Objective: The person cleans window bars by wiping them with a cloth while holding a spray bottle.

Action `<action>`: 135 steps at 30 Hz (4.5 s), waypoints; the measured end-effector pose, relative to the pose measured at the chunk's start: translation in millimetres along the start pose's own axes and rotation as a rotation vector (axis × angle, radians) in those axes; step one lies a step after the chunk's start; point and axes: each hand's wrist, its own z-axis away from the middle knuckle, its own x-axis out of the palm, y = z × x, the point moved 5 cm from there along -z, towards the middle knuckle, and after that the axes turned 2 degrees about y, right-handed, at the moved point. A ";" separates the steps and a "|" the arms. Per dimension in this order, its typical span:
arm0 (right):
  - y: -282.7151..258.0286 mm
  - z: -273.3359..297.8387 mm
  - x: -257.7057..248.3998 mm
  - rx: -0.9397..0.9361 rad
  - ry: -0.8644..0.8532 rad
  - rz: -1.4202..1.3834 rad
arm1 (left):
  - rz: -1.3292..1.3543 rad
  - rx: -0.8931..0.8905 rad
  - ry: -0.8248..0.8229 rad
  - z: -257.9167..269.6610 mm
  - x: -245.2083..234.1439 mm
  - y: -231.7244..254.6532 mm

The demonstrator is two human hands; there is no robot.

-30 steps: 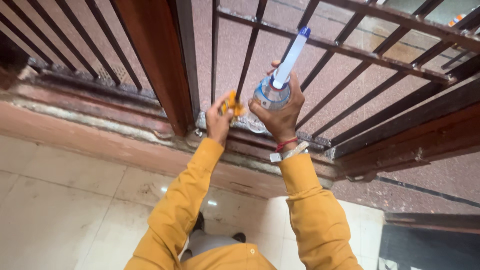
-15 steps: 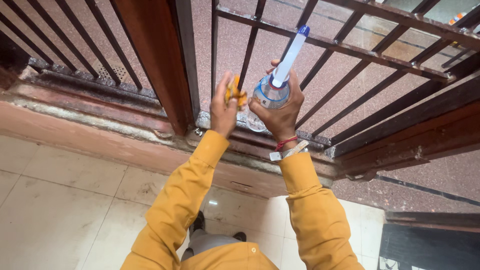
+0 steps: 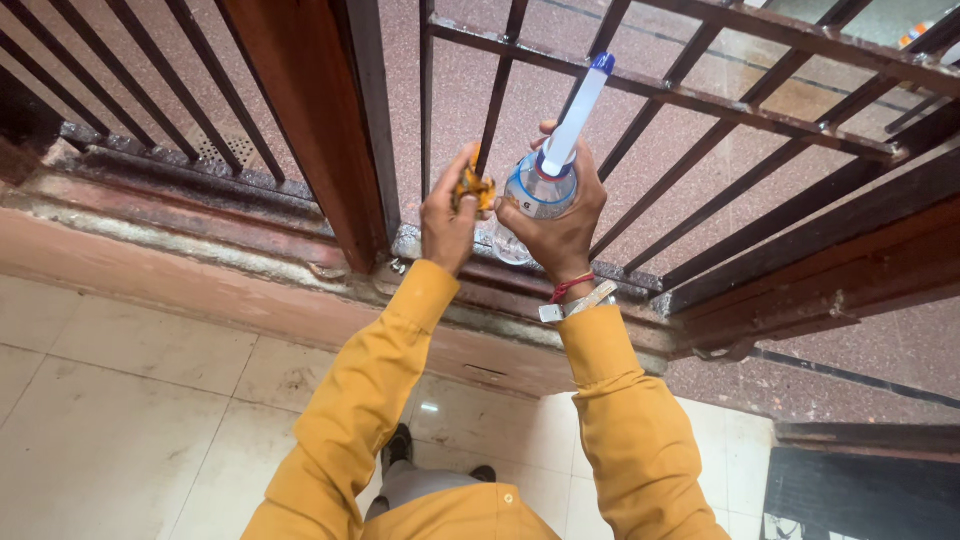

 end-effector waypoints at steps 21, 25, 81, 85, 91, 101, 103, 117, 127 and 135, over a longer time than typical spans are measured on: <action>-2.0 1.6 -1.1 -0.040 0.019 0.033 | -0.109 -0.371 -0.165 25.8 -11.4 -49.2; 0.0 0.1 -0.4 -0.030 0.017 0.037 | 0.104 -0.037 -0.003 14.8 -9.5 -34.6; -3.9 0.4 -2.5 -0.038 0.004 0.022 | -1.136 1.042 -0.132 40.5 -15.4 2.5; -10.0 -0.9 -3.9 -0.040 0.013 0.025 | -1.271 0.954 -0.454 44.7 -14.7 -22.1; 2.5 4.8 -7.9 0.010 -0.046 0.077 | -0.832 0.592 -0.327 37.5 1.1 30.9; -1.2 42.1 -42.5 0.029 0.024 0.187 | -0.481 0.724 -0.109 24.7 18.0 127.5; -13.3 41.1 -53.6 0.010 0.109 0.127 | -0.399 0.754 -0.013 24.0 17.9 141.0; -32.1 30.7 -51.0 -0.006 0.257 0.319 | -0.464 1.069 0.250 -5.2 63.6 179.1; -2.7 26.1 -50.0 0.099 0.244 0.269 | -0.508 1.142 0.049 -4.2 57.7 155.1; -17.5 17.6 -41.6 0.050 0.241 0.369 | -0.476 1.153 -0.078 -8.1 45.9 164.9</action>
